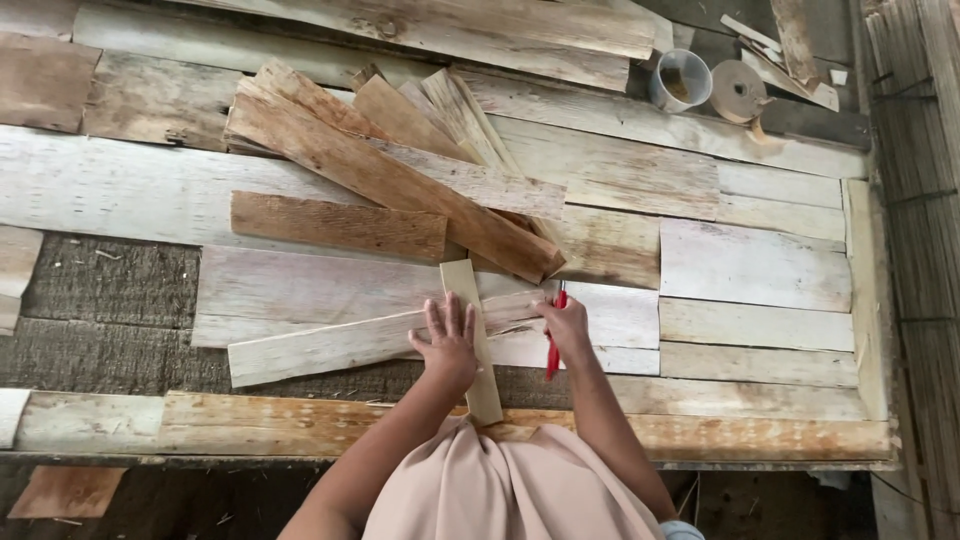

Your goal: The person uses a red utility knife to shave thin strips from a small wooden plank on a workbench. They repeatedly draw the blade along the plank's edge to remove material, then reposition the plank and continue shaving.

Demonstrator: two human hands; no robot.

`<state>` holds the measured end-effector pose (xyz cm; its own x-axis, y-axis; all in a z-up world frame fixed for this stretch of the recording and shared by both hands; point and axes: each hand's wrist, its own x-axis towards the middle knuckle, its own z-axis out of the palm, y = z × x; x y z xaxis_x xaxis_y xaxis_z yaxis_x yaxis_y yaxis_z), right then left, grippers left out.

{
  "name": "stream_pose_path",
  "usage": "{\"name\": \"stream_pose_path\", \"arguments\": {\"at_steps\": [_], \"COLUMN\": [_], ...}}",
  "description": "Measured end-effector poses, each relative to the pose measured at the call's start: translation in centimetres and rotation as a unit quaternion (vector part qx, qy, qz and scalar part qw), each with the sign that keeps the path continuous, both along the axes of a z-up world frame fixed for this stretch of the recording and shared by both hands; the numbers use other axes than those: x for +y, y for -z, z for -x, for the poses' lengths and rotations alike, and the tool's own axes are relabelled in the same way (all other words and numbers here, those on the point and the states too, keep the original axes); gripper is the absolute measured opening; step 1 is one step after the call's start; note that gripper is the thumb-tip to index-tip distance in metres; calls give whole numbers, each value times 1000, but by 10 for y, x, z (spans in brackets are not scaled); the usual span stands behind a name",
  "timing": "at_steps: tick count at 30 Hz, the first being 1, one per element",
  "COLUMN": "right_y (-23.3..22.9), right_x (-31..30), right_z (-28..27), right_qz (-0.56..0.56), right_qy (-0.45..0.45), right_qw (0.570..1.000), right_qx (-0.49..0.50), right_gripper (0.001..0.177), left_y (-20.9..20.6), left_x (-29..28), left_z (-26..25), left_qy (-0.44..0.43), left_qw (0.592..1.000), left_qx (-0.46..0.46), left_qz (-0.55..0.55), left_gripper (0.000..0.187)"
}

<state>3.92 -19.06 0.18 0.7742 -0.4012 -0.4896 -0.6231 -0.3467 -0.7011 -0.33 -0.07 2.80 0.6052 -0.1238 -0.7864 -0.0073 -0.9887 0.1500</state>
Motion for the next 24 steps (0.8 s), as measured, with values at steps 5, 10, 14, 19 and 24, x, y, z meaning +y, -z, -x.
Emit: {"name": "stream_pose_path", "arguments": {"at_steps": [5,10,14,19,24], "right_y": [-3,-20,-54,-14,-18], "right_x": [-6,17,65,4,6], "right_z": [-3,14,34,22,40], "right_qz": [62,109,181,111,214], "right_qy": [-119,-154,-207,-122,-138], "right_qw": [990,982,957,984,959], "right_qx": [42,-12,-95,-70,-127], "right_gripper": [19,23,12,23,38], "left_y": [-3,-5,7,4,9], "left_x": [-1,-2,-2,0,-1], "left_z": [0,-1,0,3,1], "left_qy": [-7,-10,4,-3,5], "left_qw": [1000,1000,1000,1000,1000], "left_qx": [-2,3,-4,-9,-3], "left_qz": [2,-3,-16,-6,-3], "left_gripper": [97,98,94,97,98]}}
